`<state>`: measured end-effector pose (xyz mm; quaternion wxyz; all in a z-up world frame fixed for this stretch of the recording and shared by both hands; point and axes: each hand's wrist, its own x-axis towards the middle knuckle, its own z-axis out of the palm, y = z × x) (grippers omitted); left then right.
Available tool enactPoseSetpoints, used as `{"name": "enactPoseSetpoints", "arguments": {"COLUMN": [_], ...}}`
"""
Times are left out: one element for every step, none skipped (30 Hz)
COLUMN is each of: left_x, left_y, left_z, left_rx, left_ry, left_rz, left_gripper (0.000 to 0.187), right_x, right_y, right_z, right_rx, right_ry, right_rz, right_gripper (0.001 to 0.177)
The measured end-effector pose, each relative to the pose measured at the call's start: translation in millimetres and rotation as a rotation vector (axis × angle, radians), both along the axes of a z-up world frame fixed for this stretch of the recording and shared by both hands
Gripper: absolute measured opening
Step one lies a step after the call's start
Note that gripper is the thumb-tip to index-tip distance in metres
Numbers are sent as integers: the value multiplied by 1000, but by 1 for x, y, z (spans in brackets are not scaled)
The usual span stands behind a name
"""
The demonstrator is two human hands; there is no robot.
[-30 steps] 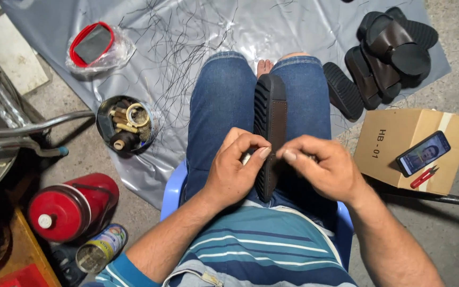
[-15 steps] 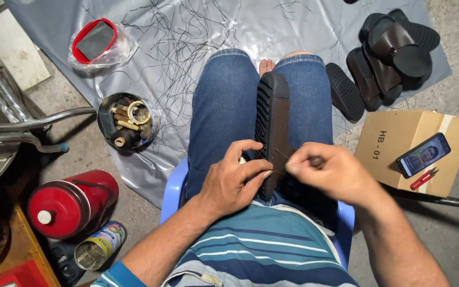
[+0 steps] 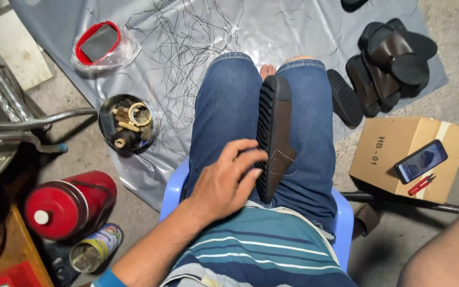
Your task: Hand-stitching the sole of a sandal to the upper part using a needle and thread.
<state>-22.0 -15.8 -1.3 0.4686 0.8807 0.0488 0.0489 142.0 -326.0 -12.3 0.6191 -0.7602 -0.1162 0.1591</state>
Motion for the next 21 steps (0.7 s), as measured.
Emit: {"name": "enactPoseSetpoints", "arguments": {"left_x": [-1, -2, -3, -3, -2, -3, -3, -4, -3, -2, -3, -3, -3, -2, -5, -7, -9, -8, -8, -8, -5], "left_y": [2, 4, 5, 5, 6, 6, 7, 8, 8, 8, 8, 10, 12, 14, 16, 17, 18, 18, 17, 16, 17], "left_z": [2, 3, 2, 1, 2, 1, 0, -1, 2, 5, 7, 9, 10, 12, 19, 25, 32, 42, 52, 62, 52], "left_rx": [35, 70, 74, 115, 161, 170, 208, 246, 251, 262, 270, 273, 131, -10, -5, -342, -682, -681, -866, -1050, -1048], "left_ry": [29, 59, 61, 169, 276, 278, 263, 248, 245, 253, 265, 264, 218, 171, 166, 66, -30, -27, -35, -44, -46], "left_rz": [-8, -17, -22, -35, -46, -48, -55, -62, -64, -75, -84, -83, -123, -163, -164, -296, -427, -431, -427, -421, -416], "left_gripper": [27, 38, 38, 36, 35, 35, 31, 28, 28, 26, 25, 25, 21, 16, 16, 16, 16, 16, 15, 14, 14], "right_x": [4, 8, -7, -21, -35, -42, -51, -60, -60, -60, -61, -57, -53, -49, -44, -39, -36, -34, -33, -33, -33], "right_y": [-5, -9, 24, 57, 90, 93, 96, 99, 101, 103, 105, 113, 120, 127, 132, 137, 141, 142, 143, 144, 143], "right_z": [1, 1, 11, 21, 32, 18, 4, -10, -11, -12, -13, -8, -3, 2, 1, -1, -3, -6, -10, -13, -13], "right_rx": [-160, -320, -318, -446, -568, -561, -606, -651, -648, -644, -641, -639, -512, -386, -383, -318, -255, -255, -199, -144, -141], "right_ry": [-182, -364, -360, -472, -571, -571, -550, -529, -532, -474, -415, -416, -375, -333, -338, -337, -329, -328, -317, -306, -307], "right_rz": [-50, -101, -106, 180, 472, 466, 461, 456, 451, 438, 428, 429, 393, 357, 354, 350, 344, 339, 331, 323, 328], "right_gripper": [35, 40, 40, 41, 42, 42, 32, 23, 23, 17, 11, 11, 8, 7, 7, 5, 4, 4, 5, 6, 6]}}
